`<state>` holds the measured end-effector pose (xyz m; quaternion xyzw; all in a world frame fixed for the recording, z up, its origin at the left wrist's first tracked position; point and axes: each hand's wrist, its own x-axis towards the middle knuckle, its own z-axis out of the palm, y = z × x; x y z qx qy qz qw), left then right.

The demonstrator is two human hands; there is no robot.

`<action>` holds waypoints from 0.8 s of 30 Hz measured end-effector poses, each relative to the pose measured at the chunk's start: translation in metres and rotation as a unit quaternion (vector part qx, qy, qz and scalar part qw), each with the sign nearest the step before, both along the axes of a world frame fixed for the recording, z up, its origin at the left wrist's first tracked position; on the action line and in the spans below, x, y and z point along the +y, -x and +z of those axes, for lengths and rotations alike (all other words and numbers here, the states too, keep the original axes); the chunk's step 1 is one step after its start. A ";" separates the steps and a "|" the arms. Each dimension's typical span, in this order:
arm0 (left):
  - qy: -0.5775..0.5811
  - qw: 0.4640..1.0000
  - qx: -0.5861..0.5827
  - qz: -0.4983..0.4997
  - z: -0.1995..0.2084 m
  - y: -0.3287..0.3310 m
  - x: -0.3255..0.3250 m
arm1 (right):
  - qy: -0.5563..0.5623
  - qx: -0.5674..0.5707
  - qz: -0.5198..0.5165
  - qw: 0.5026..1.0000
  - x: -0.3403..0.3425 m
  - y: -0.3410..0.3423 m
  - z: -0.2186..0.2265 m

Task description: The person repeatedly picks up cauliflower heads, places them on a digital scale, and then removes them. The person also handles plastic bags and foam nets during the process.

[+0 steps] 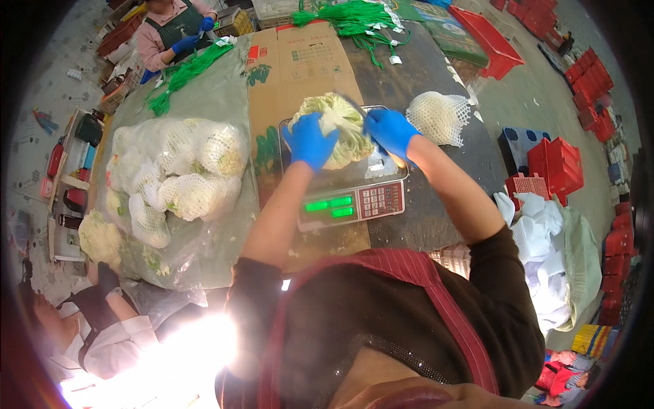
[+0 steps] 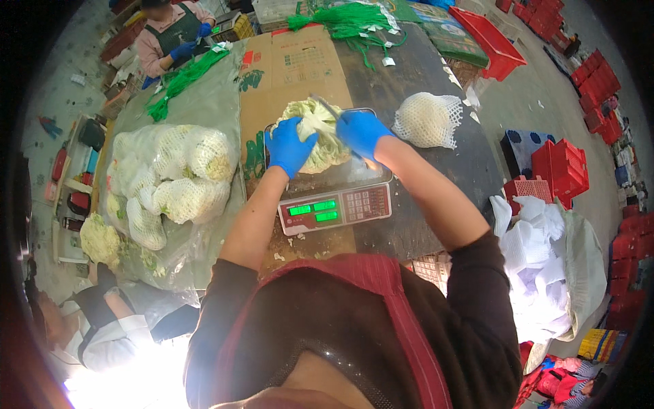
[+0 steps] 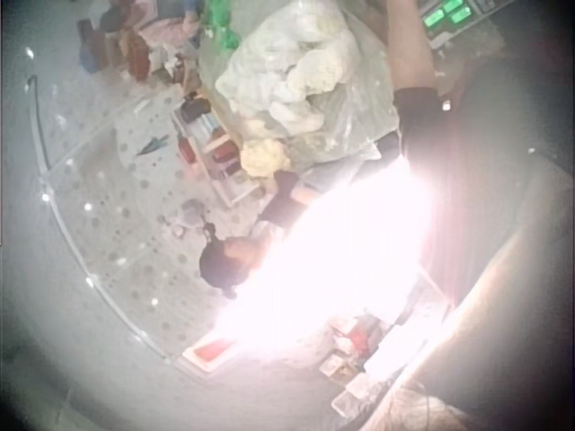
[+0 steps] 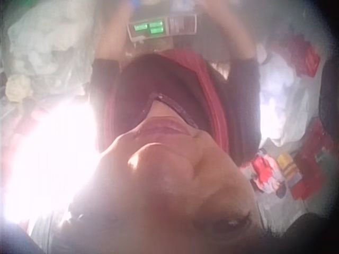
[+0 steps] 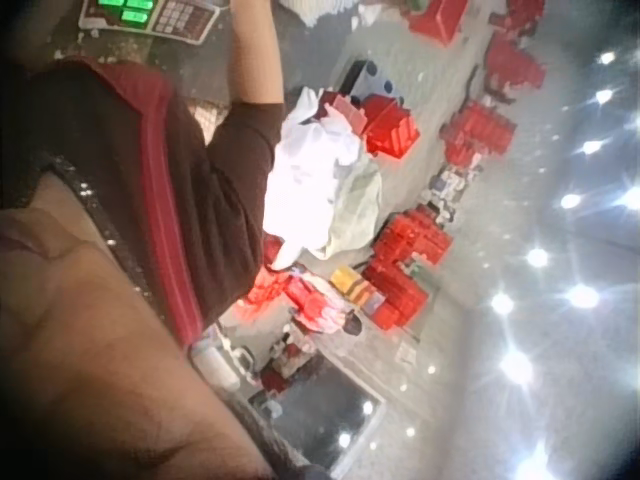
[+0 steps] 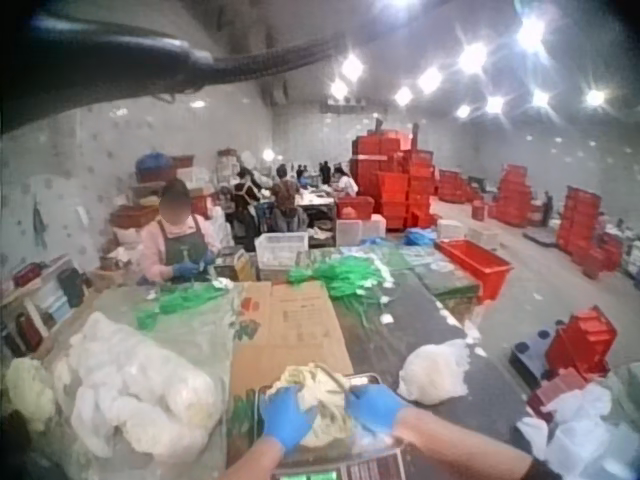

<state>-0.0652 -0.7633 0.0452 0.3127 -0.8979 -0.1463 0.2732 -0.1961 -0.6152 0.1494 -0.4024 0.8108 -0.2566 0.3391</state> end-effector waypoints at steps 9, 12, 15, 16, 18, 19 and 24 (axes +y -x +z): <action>-0.023 0.999 -0.037 0.008 -0.004 0.005 -0.001 | 0.035 0.237 0.020 0.971 -0.068 0.001 -0.064; -0.018 1.000 0.015 -0.018 -0.013 0.001 -0.005 | 0.048 0.169 0.071 0.982 -0.064 0.011 -0.060; -0.028 0.997 0.064 -0.036 -0.017 -0.002 -0.007 | 0.035 0.160 0.077 0.983 -0.061 0.019 -0.058; -0.026 0.996 0.076 -0.038 -0.017 -0.002 -0.007 | 0.042 0.152 0.081 0.984 -0.061 0.021 -0.059; -0.038 0.995 0.080 -0.046 -0.015 -0.003 -0.007 | 0.051 0.143 0.077 0.985 -0.060 0.025 -0.063; -0.035 0.995 0.077 -0.046 -0.014 -0.003 -0.007 | 0.037 0.140 0.071 0.987 -0.060 0.027 -0.066; -0.055 0.995 0.073 -0.034 -0.012 -0.003 -0.006 | 0.014 0.128 0.086 0.988 -0.063 0.033 -0.070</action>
